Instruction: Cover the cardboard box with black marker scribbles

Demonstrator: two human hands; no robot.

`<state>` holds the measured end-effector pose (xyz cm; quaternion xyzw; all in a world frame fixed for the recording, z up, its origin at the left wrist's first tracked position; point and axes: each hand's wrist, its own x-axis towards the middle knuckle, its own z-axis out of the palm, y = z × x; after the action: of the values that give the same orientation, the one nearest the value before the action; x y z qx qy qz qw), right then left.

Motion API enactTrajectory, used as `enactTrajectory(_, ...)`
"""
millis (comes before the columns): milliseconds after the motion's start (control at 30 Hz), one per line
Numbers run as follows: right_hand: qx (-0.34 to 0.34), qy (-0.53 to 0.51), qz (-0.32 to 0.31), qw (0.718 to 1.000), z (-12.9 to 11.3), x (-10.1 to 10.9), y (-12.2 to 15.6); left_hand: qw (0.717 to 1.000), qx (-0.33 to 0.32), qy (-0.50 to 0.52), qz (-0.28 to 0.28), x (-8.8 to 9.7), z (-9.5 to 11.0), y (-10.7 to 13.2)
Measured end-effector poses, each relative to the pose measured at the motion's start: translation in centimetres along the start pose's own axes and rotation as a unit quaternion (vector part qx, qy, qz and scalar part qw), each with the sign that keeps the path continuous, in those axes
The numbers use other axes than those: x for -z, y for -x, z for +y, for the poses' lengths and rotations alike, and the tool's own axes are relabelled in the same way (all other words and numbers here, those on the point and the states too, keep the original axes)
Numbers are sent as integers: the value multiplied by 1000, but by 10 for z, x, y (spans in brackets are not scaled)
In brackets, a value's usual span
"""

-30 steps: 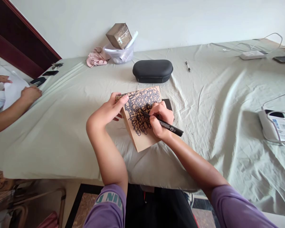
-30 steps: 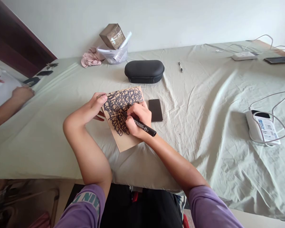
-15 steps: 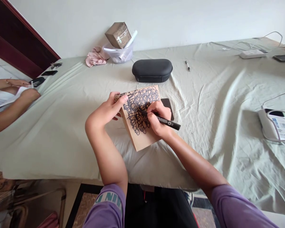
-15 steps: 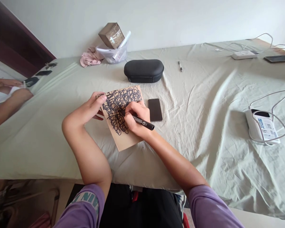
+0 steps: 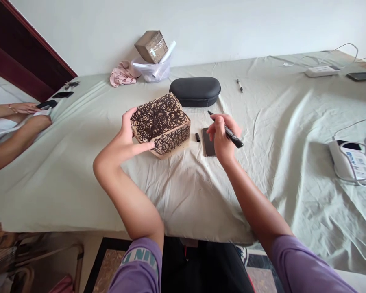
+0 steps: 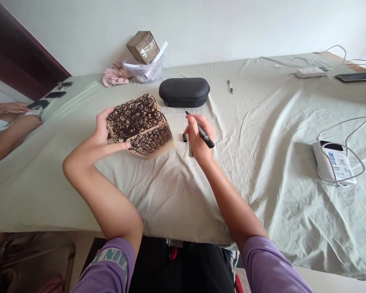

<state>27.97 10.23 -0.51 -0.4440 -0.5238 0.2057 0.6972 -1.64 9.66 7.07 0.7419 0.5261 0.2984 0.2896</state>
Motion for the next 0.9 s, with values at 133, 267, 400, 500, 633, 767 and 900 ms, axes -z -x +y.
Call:
enactTrajectory(133, -2, 179, -111, 978, 41, 2, 6, 1000, 0, 3, -16, 1, 2, -1)
enactTrajectory(267, -24, 377, -253, 890, 70, 3, 21, 1000, 5, 5, -10, -2, 3, -7)
enactTrajectory(400, -15, 423, -319, 848, 83, 2, 28, 1000, 13, -11, 10, -5, -1, -12)
enactTrajectory(500, 6, 433, -330, 839, 87, 1, 28, 999, 17, -40, 23, -7, 2, -13)
enactTrajectory(633, 8, 441, -332, 833, 87, 0, 28, 992, 36, -108, 57, -13, 18, -11)
enactTrajectory(767, -5, 442, -335, 832, 85, 0, 28, 970, 103, -207, 75, -19, 34, -10)
enactTrajectory(900, -13, 439, -336, 833, 84, -1, 28, 956, 71, -272, 86, -30, 67, 6)
